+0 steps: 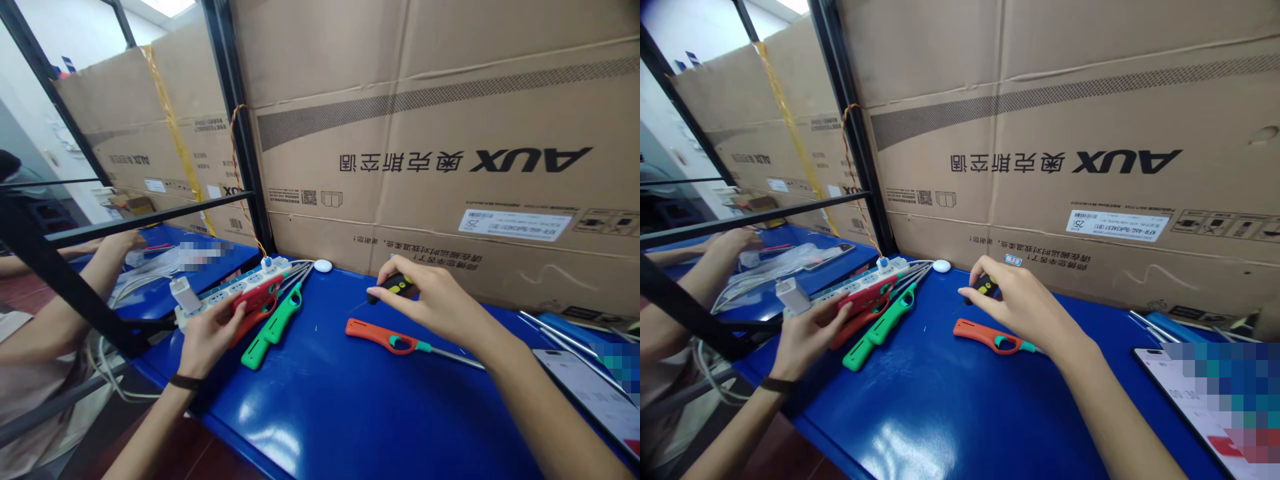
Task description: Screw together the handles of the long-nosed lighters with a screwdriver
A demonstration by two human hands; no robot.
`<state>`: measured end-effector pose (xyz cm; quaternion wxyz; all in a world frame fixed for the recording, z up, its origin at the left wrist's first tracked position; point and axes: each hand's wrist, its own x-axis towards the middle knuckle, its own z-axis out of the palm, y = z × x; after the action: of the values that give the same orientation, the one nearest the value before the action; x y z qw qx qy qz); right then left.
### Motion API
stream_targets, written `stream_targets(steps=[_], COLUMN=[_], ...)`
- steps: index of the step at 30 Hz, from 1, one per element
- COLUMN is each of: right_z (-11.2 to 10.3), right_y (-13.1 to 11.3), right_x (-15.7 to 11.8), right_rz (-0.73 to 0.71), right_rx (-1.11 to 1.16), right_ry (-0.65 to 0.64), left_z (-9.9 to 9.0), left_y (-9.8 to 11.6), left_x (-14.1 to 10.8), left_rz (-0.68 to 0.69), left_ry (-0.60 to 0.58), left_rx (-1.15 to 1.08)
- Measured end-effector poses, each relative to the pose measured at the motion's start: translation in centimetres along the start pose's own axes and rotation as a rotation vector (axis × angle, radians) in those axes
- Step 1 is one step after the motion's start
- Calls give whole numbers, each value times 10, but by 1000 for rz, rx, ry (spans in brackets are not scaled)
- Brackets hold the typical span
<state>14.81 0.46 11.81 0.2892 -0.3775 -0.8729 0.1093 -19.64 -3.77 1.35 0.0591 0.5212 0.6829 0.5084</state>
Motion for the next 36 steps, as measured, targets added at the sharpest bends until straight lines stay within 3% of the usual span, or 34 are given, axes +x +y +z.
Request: stream_targets(steps=[3,6,9,13,17,20,25,33,36], right_z=[-9,-15,-21,-25,-20,-18,-22,-23,-29], right_y=[0,1,1,0,2,3,5,7,10], right_x=[-3,-6,-8,-10,-9,-9,-10,-12,-16], right_rz=[-7,-7,16,69,47,10,-5,45,87], right_rx=[-29,-89,-137,-123,-25,-7,-15,-49,-115], right_ry=[98,152,172,188,59,-2,-54,-107,-90], left_z=[-1,2,12,31,48,54,54,56,53], left_y=[16,35,54,81,107,119,118,111,104], left_x=[-1,-10,-31,-72,-104,-112,-113,-123,-124], left_rz=[-409,-554,-513,-385,-433,-521,-560,-392,-395], left_ry=[102,84,50,72,52,-14,-108,-141,-201], left_rx=[-478,-816,-945,-936,-1026,-1124,-1175,-975,-930])
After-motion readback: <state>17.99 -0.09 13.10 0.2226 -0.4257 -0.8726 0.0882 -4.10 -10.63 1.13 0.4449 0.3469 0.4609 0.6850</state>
